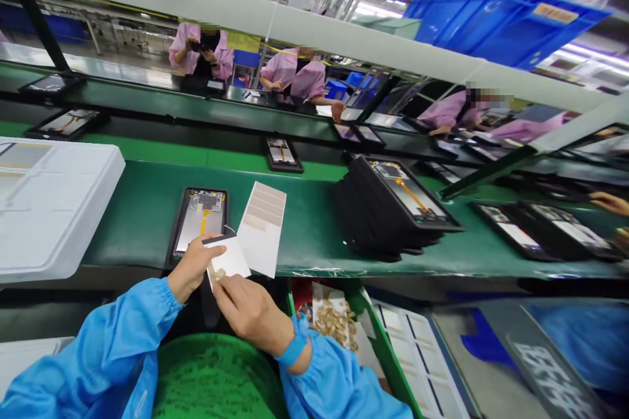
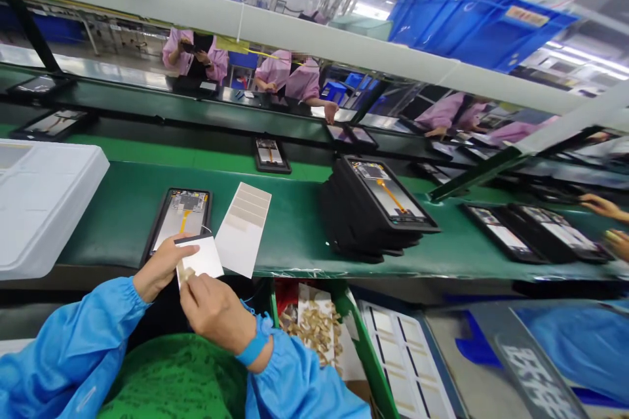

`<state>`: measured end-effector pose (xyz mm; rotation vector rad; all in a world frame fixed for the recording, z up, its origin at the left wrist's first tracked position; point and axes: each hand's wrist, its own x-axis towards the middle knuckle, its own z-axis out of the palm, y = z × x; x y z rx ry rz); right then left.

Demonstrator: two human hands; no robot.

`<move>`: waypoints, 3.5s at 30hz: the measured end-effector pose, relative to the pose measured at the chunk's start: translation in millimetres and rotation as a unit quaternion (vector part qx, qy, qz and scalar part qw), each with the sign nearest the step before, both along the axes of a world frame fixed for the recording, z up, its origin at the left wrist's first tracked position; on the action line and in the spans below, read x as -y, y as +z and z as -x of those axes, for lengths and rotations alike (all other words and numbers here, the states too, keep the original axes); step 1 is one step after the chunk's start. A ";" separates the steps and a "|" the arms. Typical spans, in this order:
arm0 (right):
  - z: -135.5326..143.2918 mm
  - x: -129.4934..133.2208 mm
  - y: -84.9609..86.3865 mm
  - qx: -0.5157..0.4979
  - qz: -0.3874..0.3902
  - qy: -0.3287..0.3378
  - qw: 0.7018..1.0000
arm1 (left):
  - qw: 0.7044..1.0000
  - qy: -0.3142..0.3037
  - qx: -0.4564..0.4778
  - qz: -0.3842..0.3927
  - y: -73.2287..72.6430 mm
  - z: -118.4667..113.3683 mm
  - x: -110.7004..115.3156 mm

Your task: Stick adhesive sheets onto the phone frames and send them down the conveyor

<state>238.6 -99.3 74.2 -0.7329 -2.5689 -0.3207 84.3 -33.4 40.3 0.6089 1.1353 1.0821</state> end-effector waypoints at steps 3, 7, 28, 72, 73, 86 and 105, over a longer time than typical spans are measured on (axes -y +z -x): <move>-2.2 0.0 -1.0 0.025 -0.027 0.003 0.999 | 1.000 0.003 -0.001 -0.005 -3.9 -2.0 0.4; -3.3 3.8 -8.6 0.042 -0.039 0.014 0.998 | 1.000 -0.002 0.009 -0.006 -7.5 -6.2 2.9; -220.5 84.5 -122.0 -0.181 0.268 -0.640 0.697 | 0.979 -0.199 0.026 0.035 -9.8 -50.6 29.5; 37.2 -188.6 -47.5 -0.317 0.456 -0.186 0.810 | 0.966 -0.075 -0.209 -0.129 -30.7 102.3 -82.3; 35.8 -188.9 -47.0 -0.315 0.463 -0.181 0.809 | 0.966 -0.074 -0.213 -0.129 -31.4 98.0 -88.5; -7.0 -164.6 -56.7 -0.417 0.498 -0.203 0.733 | 0.941 -0.097 -0.292 -0.142 -46.9 85.8 -108.7; 16.7 -124.2 -60.3 -0.236 0.380 -0.119 0.886 | 0.918 -0.092 -0.347 -0.171 -48.0 84.1 -111.7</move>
